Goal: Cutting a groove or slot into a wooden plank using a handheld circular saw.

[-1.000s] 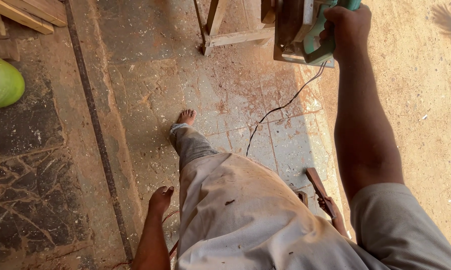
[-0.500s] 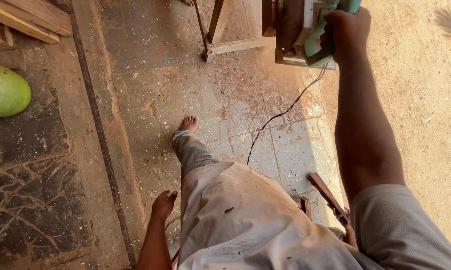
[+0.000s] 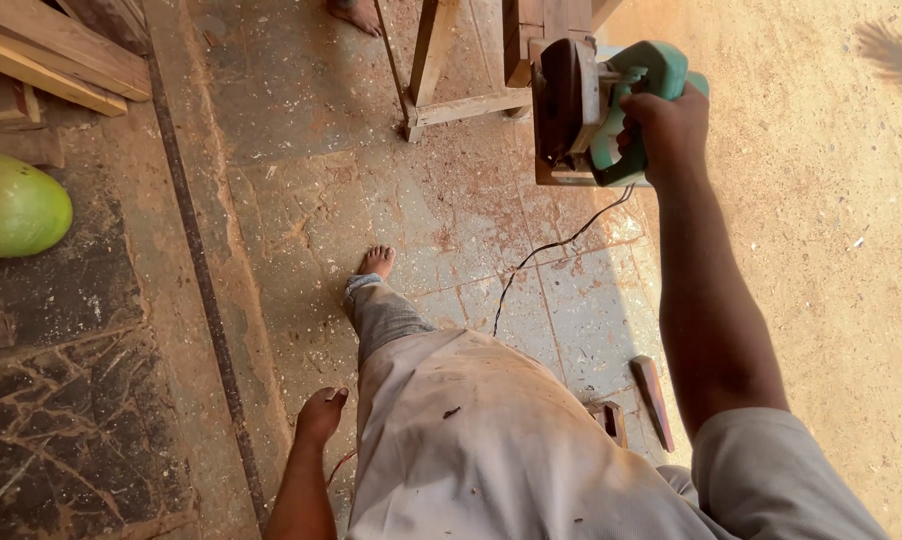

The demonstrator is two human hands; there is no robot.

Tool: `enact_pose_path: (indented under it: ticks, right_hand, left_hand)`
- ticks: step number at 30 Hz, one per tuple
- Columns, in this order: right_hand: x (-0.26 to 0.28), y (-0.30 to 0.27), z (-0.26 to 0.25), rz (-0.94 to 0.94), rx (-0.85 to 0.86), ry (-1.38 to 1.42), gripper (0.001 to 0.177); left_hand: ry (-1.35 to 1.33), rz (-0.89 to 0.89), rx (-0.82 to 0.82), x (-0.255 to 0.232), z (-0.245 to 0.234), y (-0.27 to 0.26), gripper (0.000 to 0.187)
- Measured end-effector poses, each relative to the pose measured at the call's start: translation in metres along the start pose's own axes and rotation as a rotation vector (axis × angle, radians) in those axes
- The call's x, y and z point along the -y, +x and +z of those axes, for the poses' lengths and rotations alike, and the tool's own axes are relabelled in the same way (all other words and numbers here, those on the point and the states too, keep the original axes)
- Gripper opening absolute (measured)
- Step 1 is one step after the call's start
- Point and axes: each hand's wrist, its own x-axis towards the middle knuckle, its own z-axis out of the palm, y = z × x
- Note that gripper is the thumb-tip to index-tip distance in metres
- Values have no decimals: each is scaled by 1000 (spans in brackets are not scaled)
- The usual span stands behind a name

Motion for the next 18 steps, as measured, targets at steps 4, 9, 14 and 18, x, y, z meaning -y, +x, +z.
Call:
enact_pose_path:
  ticks: [4,9,14,18]
  right_hand:
    - [-2,-33,-27,76,-41,125,20]
    - [-6,-28,-52,37,-66,137,19]
    - [-7,4,-52,-20,-36,95,21]
    - [-15,24,-38,-3,-40,49,21]
  left_hand:
    - [-14,47,-15,-5,2,2,67]
    - [26,51,-25,-17,-7,-11,66]
    - [-23,94,-61,-5,-3,-8,63]
    - [13,66,-85,4,2,-10,64]
